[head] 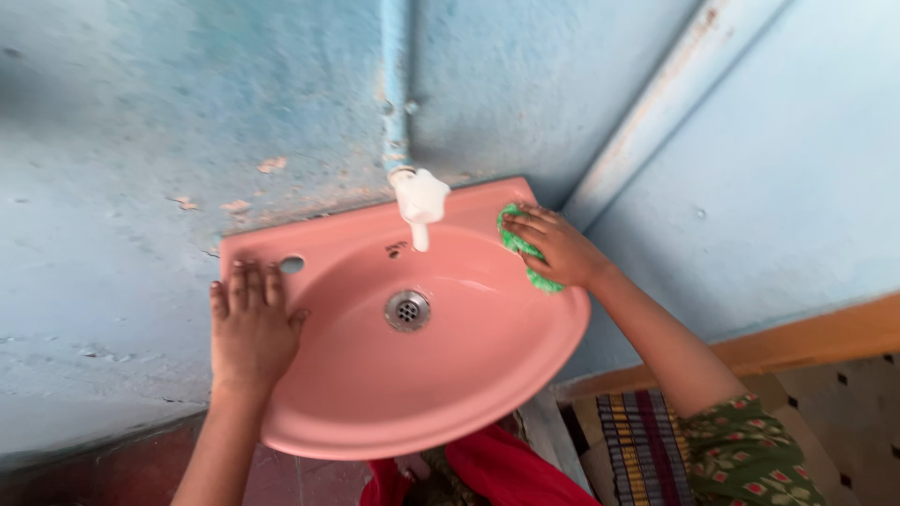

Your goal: The person scrubs a pink wall-mounted sink with a green sponge, cleaning the basin, faucet, and surrounding surfaces. The person repeatedly wipes the sink's interior and exterior surfaces.

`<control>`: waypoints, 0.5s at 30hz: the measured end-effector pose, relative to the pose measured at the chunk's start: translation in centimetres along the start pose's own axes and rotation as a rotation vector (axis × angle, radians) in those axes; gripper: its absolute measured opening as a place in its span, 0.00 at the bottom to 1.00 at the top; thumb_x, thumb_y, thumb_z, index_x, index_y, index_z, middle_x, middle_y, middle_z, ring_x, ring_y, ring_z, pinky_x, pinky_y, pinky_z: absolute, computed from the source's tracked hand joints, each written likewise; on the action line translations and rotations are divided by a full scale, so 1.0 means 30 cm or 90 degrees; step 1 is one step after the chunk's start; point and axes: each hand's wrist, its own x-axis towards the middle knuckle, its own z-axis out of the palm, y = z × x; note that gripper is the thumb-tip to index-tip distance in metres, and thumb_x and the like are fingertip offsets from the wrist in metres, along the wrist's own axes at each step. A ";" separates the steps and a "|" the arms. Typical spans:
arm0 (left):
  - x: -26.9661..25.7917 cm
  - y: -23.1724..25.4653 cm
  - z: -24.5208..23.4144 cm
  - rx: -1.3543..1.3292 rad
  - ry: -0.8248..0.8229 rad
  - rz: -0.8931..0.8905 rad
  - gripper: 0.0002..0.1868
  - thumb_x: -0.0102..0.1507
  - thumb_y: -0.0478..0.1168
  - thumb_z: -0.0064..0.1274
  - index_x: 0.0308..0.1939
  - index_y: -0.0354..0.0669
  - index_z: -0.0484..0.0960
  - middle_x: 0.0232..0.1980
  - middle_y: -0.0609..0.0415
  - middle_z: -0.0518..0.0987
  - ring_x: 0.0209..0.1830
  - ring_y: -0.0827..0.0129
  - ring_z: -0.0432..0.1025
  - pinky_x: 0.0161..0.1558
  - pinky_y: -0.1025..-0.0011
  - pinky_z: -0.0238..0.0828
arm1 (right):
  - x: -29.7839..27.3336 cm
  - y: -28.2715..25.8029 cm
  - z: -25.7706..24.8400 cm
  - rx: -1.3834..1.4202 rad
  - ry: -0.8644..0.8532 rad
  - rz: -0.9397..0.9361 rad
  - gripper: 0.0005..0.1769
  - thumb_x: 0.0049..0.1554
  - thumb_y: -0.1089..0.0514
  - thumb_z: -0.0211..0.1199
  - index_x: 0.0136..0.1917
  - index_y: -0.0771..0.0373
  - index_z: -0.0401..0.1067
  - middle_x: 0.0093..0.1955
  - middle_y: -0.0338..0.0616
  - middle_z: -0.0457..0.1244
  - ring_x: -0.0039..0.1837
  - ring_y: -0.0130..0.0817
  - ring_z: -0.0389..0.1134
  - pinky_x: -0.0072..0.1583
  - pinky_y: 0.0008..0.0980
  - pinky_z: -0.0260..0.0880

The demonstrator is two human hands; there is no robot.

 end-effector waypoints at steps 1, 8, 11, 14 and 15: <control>-0.006 0.001 0.010 -0.001 0.005 -0.001 0.45 0.66 0.66 0.36 0.79 0.40 0.55 0.80 0.42 0.56 0.82 0.53 0.46 0.77 0.51 0.41 | -0.047 -0.025 -0.006 0.023 -0.015 -0.002 0.33 0.58 0.54 0.59 0.76 0.61 0.60 0.78 0.53 0.56 0.82 0.53 0.49 0.79 0.54 0.48; -0.002 0.000 0.039 -0.013 0.018 -0.006 0.45 0.66 0.65 0.38 0.78 0.41 0.56 0.80 0.43 0.58 0.82 0.54 0.48 0.76 0.52 0.42 | -0.149 -0.428 0.042 0.129 -0.352 0.310 0.19 0.64 0.47 0.52 0.59 0.57 0.78 0.56 0.47 0.72 0.60 0.38 0.75 0.68 0.37 0.73; 0.004 -0.002 0.049 -0.035 0.024 -0.009 0.44 0.66 0.65 0.39 0.78 0.41 0.56 0.79 0.42 0.58 0.82 0.53 0.48 0.75 0.52 0.42 | -0.033 -0.725 0.164 0.413 -0.366 0.241 0.21 0.63 0.42 0.51 0.59 0.50 0.78 0.47 0.44 0.73 0.47 0.37 0.76 0.55 0.38 0.75; 0.005 -0.019 0.056 -0.095 0.059 0.000 0.45 0.65 0.64 0.41 0.78 0.39 0.58 0.79 0.42 0.59 0.81 0.52 0.49 0.76 0.52 0.42 | 0.139 -1.023 0.241 0.272 -0.106 -0.110 0.19 0.66 0.44 0.55 0.58 0.60 0.73 0.51 0.53 0.69 0.50 0.49 0.74 0.54 0.46 0.76; -0.005 -0.020 0.057 -0.129 0.055 0.005 0.43 0.66 0.63 0.41 0.77 0.40 0.58 0.79 0.43 0.60 0.82 0.52 0.49 0.77 0.52 0.43 | 0.159 -1.094 0.238 0.326 -0.126 -0.005 0.22 0.72 0.42 0.53 0.58 0.63 0.71 0.49 0.54 0.69 0.52 0.49 0.74 0.58 0.46 0.77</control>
